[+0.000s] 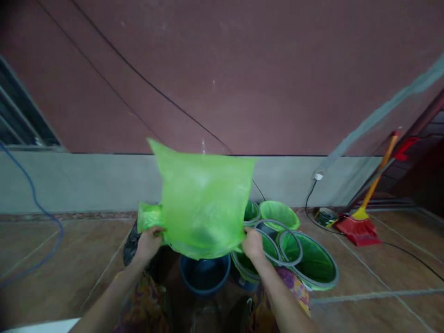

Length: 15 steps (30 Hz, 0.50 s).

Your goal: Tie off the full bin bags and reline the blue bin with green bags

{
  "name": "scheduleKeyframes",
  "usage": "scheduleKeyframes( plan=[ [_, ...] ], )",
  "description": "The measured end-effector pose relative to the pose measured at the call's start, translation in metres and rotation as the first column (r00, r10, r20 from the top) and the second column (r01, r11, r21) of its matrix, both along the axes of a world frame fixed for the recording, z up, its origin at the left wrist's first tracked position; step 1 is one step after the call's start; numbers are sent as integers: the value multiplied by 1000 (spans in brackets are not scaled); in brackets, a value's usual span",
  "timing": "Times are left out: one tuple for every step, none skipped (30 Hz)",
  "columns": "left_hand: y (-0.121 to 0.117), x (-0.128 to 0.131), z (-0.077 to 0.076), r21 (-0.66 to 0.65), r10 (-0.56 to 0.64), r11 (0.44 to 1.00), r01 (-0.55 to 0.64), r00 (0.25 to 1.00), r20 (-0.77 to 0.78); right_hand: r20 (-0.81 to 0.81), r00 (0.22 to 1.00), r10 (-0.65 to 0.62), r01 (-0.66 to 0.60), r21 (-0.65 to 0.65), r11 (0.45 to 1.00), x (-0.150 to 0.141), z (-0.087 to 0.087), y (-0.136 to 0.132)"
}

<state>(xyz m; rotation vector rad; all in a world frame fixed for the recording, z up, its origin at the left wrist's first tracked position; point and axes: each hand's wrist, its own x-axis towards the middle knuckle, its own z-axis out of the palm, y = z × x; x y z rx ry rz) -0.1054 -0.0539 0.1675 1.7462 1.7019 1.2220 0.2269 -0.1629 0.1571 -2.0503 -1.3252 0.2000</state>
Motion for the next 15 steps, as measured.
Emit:
scheduleKeyframes(
  plan=[
    [-1, -4, -28, -76, 16, 997, -17, 1000, -18, 35, 998, -54, 56, -78, 995, -3, -27, -5],
    [0, -8, -49, -127, 38, 991, -42, 999, -29, 60, 994, -88, 95, -131, 987, -3, -47, -9],
    [2, -13, -64, -172, 62, 983, -67, 998, -33, 86, 991, -105, 117, -155, 981, -1, -61, -11],
    [4, -17, -73, -205, 73, 976, -77, 997, -23, 99, 988, -118, 134, -171, 976, 4, -69, -13],
    [7, -21, -79, -227, 79, 971, -77, 997, -3, 109, 985, -131, 149, -181, 972, 9, -72, -14],
    [9, -23, -83, -242, 75, 968, -69, 997, 15, 112, 984, -135, 154, -184, 971, 13, -72, -14],
    [10, -24, -85, -256, 66, 965, -55, 997, 33, 108, 985, -138, 156, -190, 969, 17, -71, -13],
    [10, -23, -87, -271, 45, 962, -25, 997, 69, 97, 986, -136, 153, -197, 968, 20, -70, -12],
    [9, -21, -89, -289, 19, 957, 18, 992, 124, 78, 989, -129, 143, -208, 968, 21, -70, -11],
    [6, -19, -91, -309, -10, 948, 70, 981, 193, 53, 991, -123, 131, -219, 967, 20, -71, -12],
    [2, -17, -93, -329, -38, 935, 130, 962, 271, 26, 993, -118, 121, -226, 967, 19, -75, -13],
    [-2, -15, -95, -349, -61, 918, 188, 937, 345, -2, 993, -114, 111, -226, 968, 17, -79, -15],
    [-6, -14, -95, -368, -77, 899, 238, 912, 403, -32, 993, -111, 101, -221, 970, 14, -83, -17],
    [-10, -13, -95, -388, -90, 879, 276, 897, 433, -70, 992, -105, 88, -213, 973, 13, -88, -19],
    [-13, -13, -93, -406, -105, 861, 305, 890, 444, -114, 989, -99, 74, -202, 977, 12, -92, -21]
  ],
)
